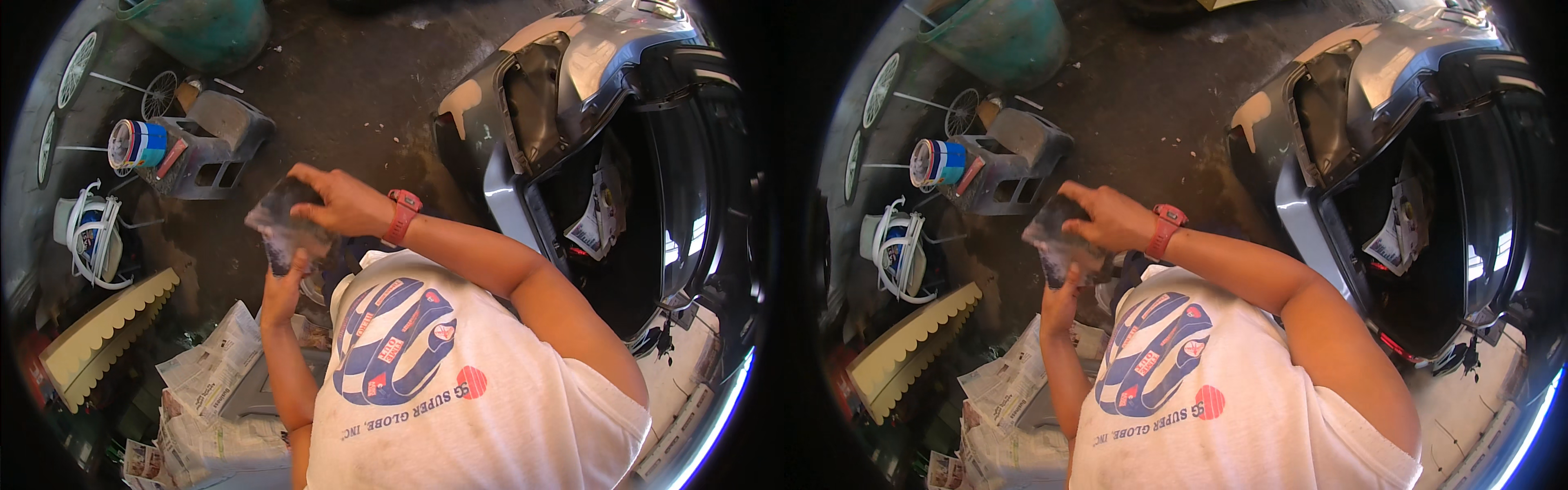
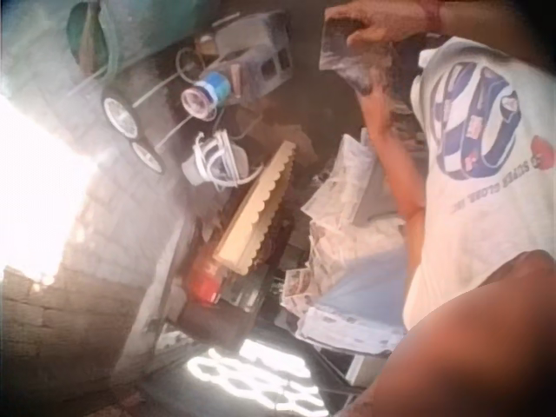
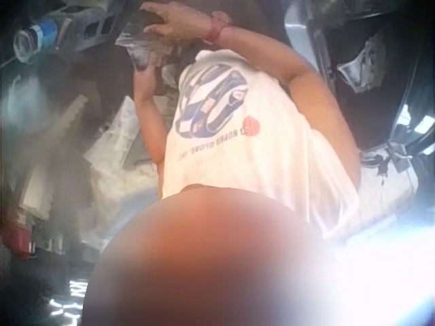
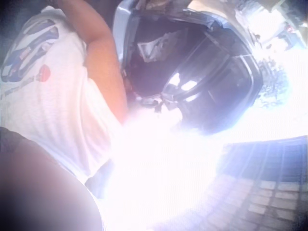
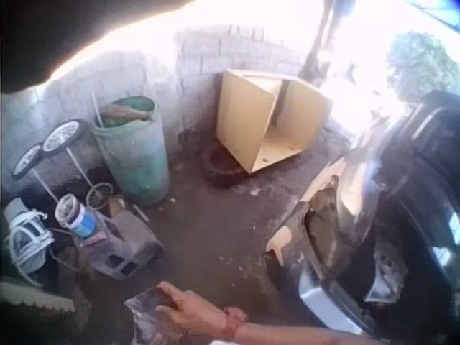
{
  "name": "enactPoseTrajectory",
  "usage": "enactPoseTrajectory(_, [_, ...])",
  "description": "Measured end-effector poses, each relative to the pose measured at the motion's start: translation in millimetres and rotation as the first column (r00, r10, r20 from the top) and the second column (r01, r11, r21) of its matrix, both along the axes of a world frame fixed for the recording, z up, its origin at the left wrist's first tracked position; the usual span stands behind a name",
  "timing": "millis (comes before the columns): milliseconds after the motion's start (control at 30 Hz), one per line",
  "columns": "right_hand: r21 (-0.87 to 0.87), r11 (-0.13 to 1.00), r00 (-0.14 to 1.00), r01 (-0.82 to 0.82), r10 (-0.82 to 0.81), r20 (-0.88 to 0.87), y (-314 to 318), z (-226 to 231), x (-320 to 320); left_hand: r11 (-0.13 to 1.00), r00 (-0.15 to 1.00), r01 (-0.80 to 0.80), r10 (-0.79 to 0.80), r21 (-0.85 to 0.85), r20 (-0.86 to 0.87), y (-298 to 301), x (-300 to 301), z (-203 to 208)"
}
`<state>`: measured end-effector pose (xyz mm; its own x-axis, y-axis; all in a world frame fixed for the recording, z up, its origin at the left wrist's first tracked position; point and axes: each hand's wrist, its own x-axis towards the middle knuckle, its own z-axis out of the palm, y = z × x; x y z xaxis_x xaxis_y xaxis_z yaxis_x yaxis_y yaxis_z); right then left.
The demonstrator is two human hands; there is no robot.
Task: The person sands the rear bumper of a silver car using sandpaper, focusing on a primed area near the taillight. They switch between sandpaper sheets and inspect the surface while squatting and standing.
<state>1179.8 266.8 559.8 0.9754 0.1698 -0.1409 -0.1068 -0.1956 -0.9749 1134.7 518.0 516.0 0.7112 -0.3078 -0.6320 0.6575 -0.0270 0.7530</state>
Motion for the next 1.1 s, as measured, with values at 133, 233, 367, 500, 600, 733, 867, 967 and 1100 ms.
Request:
enactPoseTrajectory(133, [0.075, 0.948, 0.95, 0.311, -0.313, 0.02, -11, -25, 39, 0.894, 0.906, -0.408, 0.422, -0.187, 0.044, 24, 38, -5])
enactPoseTrajectory(233, [0.376, 0.852, 0.931, 0.365, -0.32, -0.178, -21, -22, 62, 0.851, 0.884, -0.457, 0.467, -0.258, -0.023, 33, 64, 1])
enactPoseTrajectory(367, [0.529, 0.782, 0.943, 0.329, -0.236, -0.237, -25, 9, 86, 0.831, 0.878, -0.431, 0.475, -0.352, 0.047, 14, 93, 9])
enactPoseTrajectory(500, [0.648, 0.747, 0.98, 0.149, -0.025, -0.197, -32, 33, 108, 0.824, 0.85, -0.454, 0.514, -0.339, 0.113, -8, 116, 20])
enactPoseTrajectory(600, [0.581, 0.809, 0.98, 0.092, 0.029, -0.196, -42, 29, 132, 0.813, 0.829, -0.472, 0.541, -0.341, 0.143, -23, 128, 27])
enactPoseTrajectory(733, [0.481, 0.875, 0.975, -0.05, 0.148, -0.168, -55, 14, 159, 0.847, 0.792, -0.463, 0.528, -0.263, 0.307, -40, 156, 33])
enactPoseTrajectory(867, [0.411, 0.881, 0.929, -0.236, 0.328, -0.17, -82, 18, 185, 0.822, 0.712, -0.513, 0.568, -0.246, 0.413, -61, 192, 48])
enactPoseTrajectory(967, [-0.063, 0.915, 0.917, -0.398, 0.397, -0.029, -98, 35, 212, 0.742, 0.631, -0.632, 0.661, -0.224, 0.407, -81, 231, 57])
enactPoseTrajectory(1100, [-0.507, 0.859, 0.836, 0.073, 0.225, 0.501, -88, 72, 227, 0.768, 0.524, -0.63, 0.532, -0.118, 0.665, -103, 275, 55])
